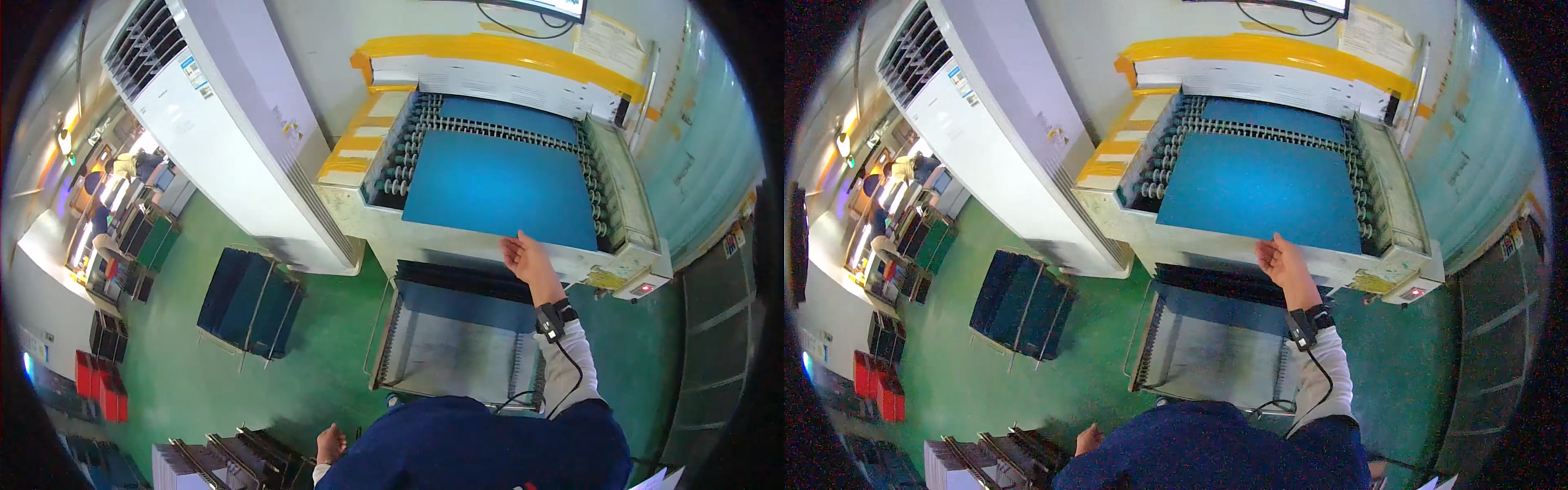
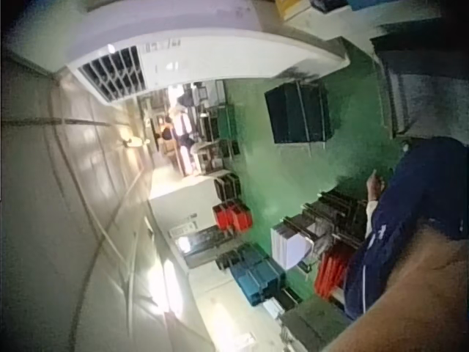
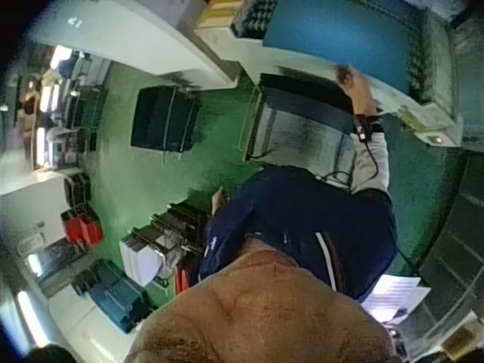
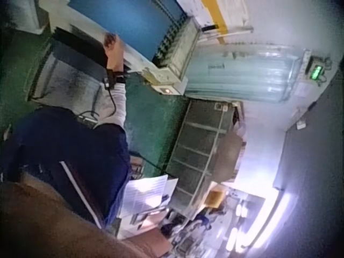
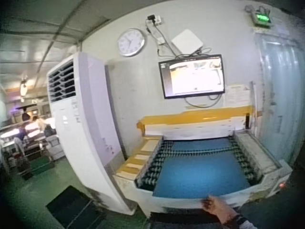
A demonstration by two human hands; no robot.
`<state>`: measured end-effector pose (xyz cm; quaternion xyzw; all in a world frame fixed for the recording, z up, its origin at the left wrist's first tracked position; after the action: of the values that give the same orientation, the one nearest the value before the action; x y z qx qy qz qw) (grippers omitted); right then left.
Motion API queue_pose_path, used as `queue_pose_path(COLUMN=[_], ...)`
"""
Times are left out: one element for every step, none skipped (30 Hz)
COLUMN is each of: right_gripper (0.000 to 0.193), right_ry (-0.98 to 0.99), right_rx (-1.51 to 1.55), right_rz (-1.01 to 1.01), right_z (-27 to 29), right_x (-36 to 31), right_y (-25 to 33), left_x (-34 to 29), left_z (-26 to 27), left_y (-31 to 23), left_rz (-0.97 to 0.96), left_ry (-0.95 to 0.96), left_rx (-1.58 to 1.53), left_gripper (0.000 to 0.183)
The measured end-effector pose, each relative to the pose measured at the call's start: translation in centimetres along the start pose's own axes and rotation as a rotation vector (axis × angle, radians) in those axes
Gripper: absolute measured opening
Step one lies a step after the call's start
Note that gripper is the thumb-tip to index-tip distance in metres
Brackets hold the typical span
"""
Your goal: Feeding blue rectangular plates into a processing machine one by one.
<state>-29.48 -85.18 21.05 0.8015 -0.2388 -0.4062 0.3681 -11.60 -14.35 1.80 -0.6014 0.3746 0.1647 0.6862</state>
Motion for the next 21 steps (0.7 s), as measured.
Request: queue_pose_path(right_gripper=[0.037,0.037,0.036,0.036,0.036,0.035,0.035,0.035,0.034,0.033,0.033,0.033,0.032,0.032,0.031,0.030,0.028,0.027,0.026,0.025,0.025], right_ry=[-0.012,-0.006,-0.010,-0.016,-0.012,-0.015,-0.019,-0.016,-0.029,-0.039,-0.035,-0.046,-0.047,-0.023,-0.015,0.009,-0.003,-0.012,0.025,0.072,0.134], right_rx=[0.028,0.027,0.028,0.030,0.030,0.034,0.038,0.039,0.066,0.089,0.086,0.074,0.056,0.046,0.038,0.029,0.011,-0.010,-0.050,-0.090,-0.113], right_rz=[0.010,0.006,0.012,0.019,0.017,0.036,0.055,0.054,0.055,0.054,0.052,0.058,0.059,0.050,0.057,0.062,0.073,0.081,0.062,0.039,0.029], right_z=[0.0,-0.1,-0.1,0.0,0.0,0.0,0.1,0.1,0.3,0.1,0.0,-0.1,-0.7,-1.2,-1.3,-1.9,-2.3,-2.6,-2.9,-3.9,-6.1], right_x=[0.0,0.0,0.1,0.1,0.1,0.0,0.0,0.1,0.1,0.1,0.0,-0.2,-0.3,-0.2,-0.4,-0.3,-0.4,-0.7,-0.9,-0.9,-1.4], right_y=[-0.1,-0.2,-0.2,-0.1,-0.2,0.0,0.1,0.2,0.4,0.5,0.7,0.9,1.1,1.2,1.3,1.4,1.4,1.3,1.1,0.8,0.3], left_x=[0.1,0.1,0.4,0.5,0.5,0.8,0.8,0.9,1.0,1.0,1.0,1.1,0.9,1.0,1.3,1.2,0.9,1.1,1.4,1.8,2.5], left_z=[0.2,0.4,0.4,0.4,0.4,0.6,0.5,0.4,0.2,0.2,0.2,0.2,0.5,0.9,1.0,1.4,1.7,1.8,1.4,1.7,2.0], left_y=[0.0,-0.1,0.2,0.2,0.2,0.8,1.2,1.0,0.9,0.9,0.9,0.8,1.1,1.4,1.7,2.2,2.0,1.5,0.2,-1.1,-2.6], left_rz=[-0.051,-0.103,-0.090,-0.085,-0.079,0.045,0.168,0.166,0.178,0.191,0.191,0.171,0.150,0.144,0.163,0.172,0.150,0.126,0.102,0.097,0.097], left_ry=[0.036,0.069,0.075,0.076,0.078,0.013,-0.052,-0.054,-0.058,-0.066,-0.069,-0.066,-0.072,-0.089,-0.054,-0.026,-0.060,-0.061,-0.059,-0.054,-0.042], left_rx=[0.045,0.089,0.026,-0.006,-0.038,-0.196,-0.354,-0.355,-0.322,-0.294,-0.299,-0.254,-0.219,-0.239,-0.283,-0.337,-0.377,-0.272,-0.169,-0.110,-0.051], left_gripper=[0.033,0.033,0.032,0.032,0.032,0.032,0.032,0.032,0.031,0.031,0.031,0.031,0.031,0.031,0.032,0.032,0.032,0.032,0.032,0.032,0.032])
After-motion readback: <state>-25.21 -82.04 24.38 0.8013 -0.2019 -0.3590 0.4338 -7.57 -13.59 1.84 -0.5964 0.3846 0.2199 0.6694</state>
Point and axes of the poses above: each hand's wrist, its own x-axis towards the middle knuckle, its own z-axis out of the back of the hand, y = z × x, the point moved 5 cm from there along x, towards the middle knuckle, and after that the axes turned 15 degrees about -x, right-handed, at the moved point
